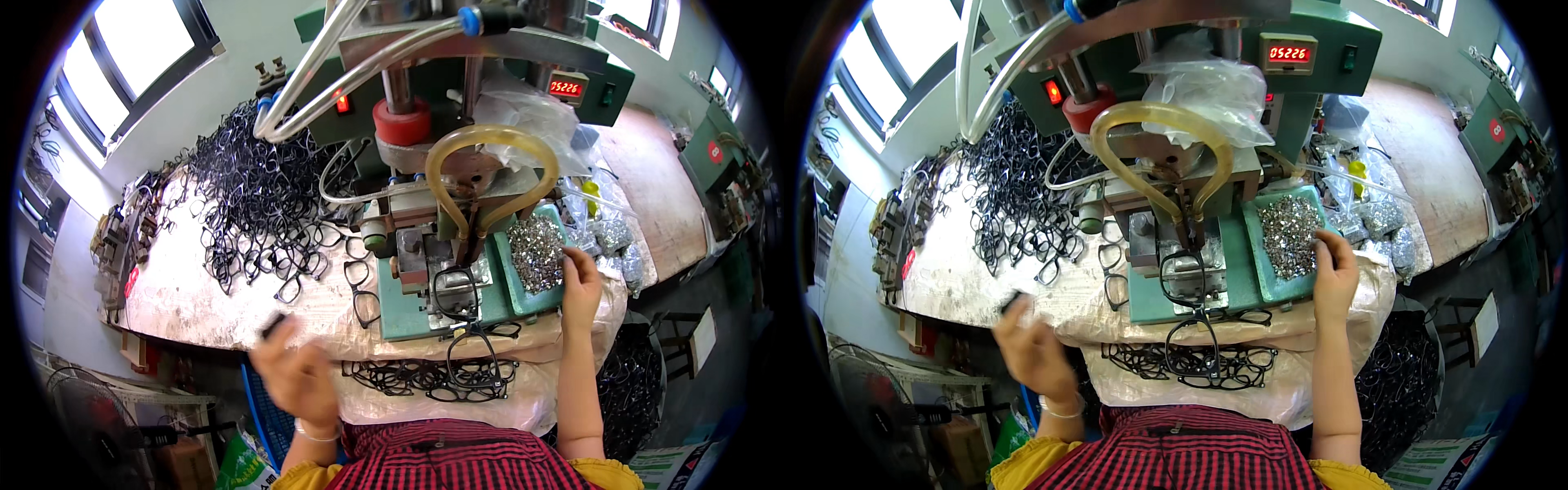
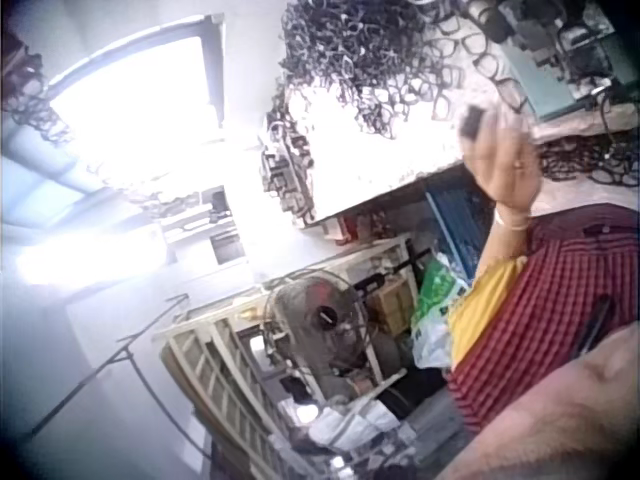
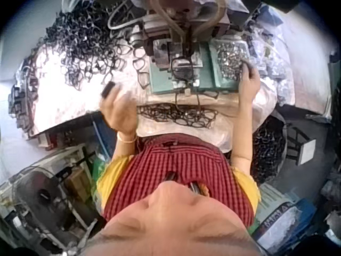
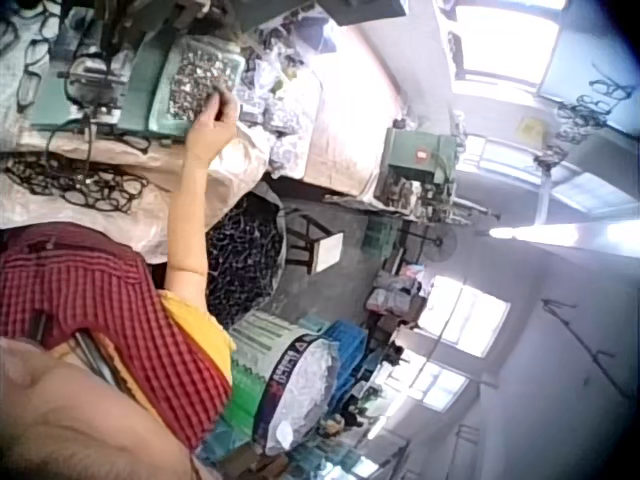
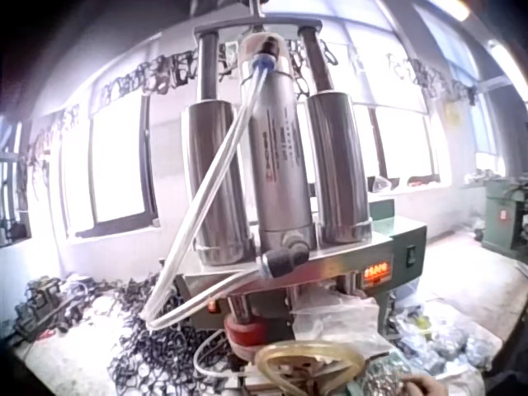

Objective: The person repeatedly picks up black eyeglass frames from a pile, places them into a green mechanical jig, and presses a lever to secure small metal components onto the frames. The person then removes the frames and places them on the table, continuing the cycle with additional frames.

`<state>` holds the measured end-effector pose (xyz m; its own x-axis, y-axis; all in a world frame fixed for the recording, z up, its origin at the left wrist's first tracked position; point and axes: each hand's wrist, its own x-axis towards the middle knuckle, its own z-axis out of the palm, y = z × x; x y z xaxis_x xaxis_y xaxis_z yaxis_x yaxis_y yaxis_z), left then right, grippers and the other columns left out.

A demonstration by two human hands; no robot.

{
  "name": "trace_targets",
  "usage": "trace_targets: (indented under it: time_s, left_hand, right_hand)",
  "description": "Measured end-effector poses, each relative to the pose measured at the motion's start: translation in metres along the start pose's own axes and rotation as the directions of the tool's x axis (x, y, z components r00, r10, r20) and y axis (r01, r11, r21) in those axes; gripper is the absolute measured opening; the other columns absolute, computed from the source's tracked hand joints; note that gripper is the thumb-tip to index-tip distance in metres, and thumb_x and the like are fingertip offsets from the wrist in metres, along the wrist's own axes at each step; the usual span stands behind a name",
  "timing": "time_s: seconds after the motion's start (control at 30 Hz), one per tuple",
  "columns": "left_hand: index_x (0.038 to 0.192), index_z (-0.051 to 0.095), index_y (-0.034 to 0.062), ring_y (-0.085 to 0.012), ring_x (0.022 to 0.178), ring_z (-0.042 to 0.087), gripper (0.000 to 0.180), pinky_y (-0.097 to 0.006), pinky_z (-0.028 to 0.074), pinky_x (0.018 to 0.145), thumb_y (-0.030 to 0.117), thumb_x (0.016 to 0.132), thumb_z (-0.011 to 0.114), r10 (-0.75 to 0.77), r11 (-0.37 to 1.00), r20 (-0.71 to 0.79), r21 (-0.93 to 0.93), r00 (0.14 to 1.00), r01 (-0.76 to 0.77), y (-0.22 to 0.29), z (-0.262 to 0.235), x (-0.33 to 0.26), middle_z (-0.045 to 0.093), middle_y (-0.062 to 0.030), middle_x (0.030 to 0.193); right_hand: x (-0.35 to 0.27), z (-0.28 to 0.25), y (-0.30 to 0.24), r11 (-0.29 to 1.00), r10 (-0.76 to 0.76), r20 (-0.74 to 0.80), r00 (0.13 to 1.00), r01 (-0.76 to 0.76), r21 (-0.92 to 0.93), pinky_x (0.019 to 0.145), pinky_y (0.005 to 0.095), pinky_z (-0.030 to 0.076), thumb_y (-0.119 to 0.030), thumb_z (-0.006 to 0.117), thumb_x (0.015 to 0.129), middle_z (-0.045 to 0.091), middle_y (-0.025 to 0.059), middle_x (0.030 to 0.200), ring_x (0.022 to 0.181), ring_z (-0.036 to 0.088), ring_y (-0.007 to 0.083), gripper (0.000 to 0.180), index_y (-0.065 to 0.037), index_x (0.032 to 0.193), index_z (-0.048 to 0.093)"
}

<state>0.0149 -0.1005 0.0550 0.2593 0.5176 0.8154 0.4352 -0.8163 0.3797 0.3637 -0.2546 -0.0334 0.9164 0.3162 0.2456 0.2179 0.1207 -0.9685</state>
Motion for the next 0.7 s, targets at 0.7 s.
trace_targets:
  time_s: [0.7]
  left_hand:
    - [0.097,0.06,-0.0008,-0.032,0.114,0.054,0.009,-0.041,0.041,0.1,0.008,0.094,0.062,-0.247,0.969,0.194,0.076,0.949,0.237,-0.128,0.032,-0.013,0.063,-0.0163,0.123]
  right_hand:
    - [-0.041,-0.049,-0.003,0.944,-0.123,-0.056,0.991,0.099,-0.316,0.086,0.0271,0.049,0.002,0.071,0.084,0.068,0.0059,0.098,0.093,0.063,0.0149,0.015,0.001,0.099,0.071]
